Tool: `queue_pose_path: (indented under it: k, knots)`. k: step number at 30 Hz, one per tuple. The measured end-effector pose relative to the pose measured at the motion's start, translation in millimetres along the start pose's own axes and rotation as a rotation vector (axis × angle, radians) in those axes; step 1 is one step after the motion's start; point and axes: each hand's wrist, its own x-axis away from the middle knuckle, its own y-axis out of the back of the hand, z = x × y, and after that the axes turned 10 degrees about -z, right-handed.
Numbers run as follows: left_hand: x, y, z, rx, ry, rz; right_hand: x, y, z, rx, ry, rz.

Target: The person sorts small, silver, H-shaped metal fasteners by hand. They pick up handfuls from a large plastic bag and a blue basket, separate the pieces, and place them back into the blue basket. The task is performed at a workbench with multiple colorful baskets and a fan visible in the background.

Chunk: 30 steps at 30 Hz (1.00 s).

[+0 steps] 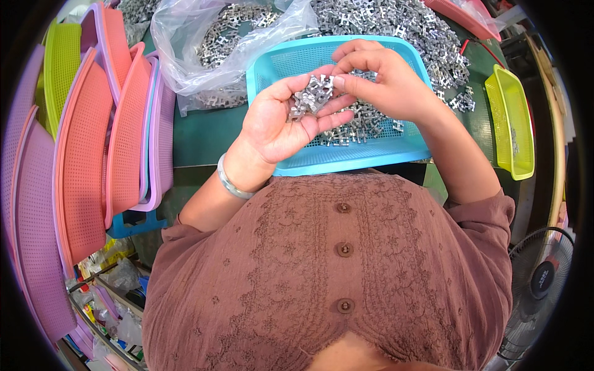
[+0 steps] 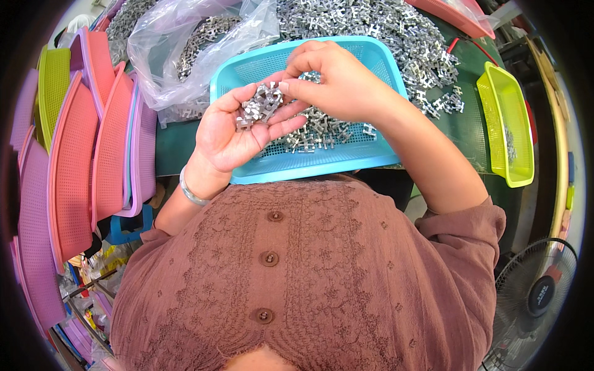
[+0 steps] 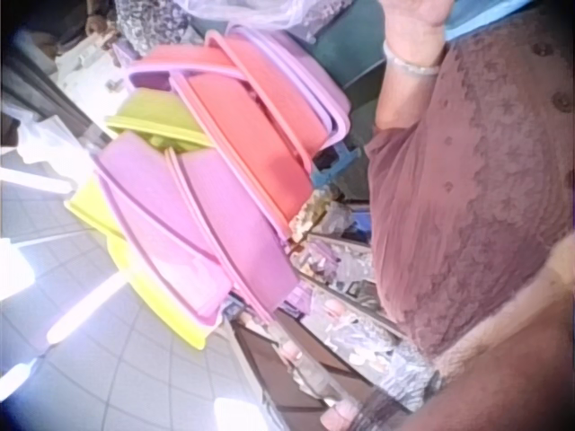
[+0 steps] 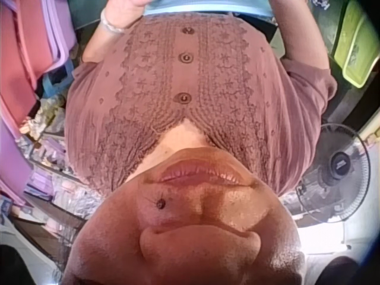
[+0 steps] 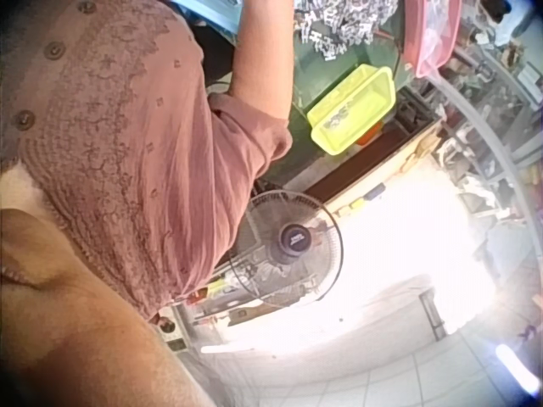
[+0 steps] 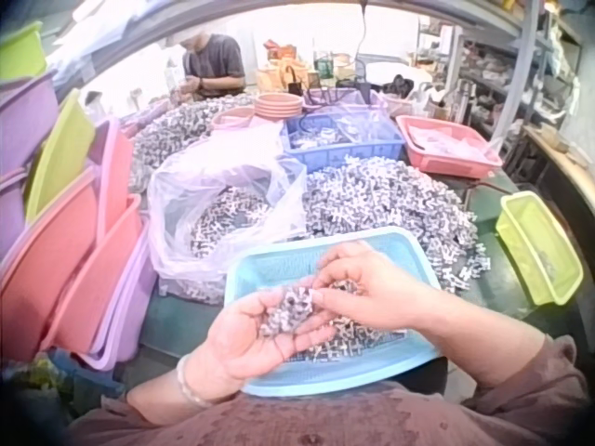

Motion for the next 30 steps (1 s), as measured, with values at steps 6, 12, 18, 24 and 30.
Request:
queue_pose_path:
  k: [6, 12, 18, 24, 30]
  knots:
    - [1, -2, 1, -0.009, 0.011, -0.044, -3, -2, -5, -0.445, -0.398, 0.032]
    - [1, 0, -1, -0.023, 0.002, -0.089, -1, 8, -9, -0.431, -0.410, 0.008]
    - [3, -1, -2, -0.171, 0.006, -0.110, 1, 23, -16, -0.006, -0.190, -0.098]
    - [3, -2, 0, -0.411, -0.015, -0.135, -3, 4, -2, -0.219, 0.106, 0.038]
    - [5, -6, 4, -0.425, -0.037, -0.189, -2, 6, 6, -0.203, 0.109, 0.084]
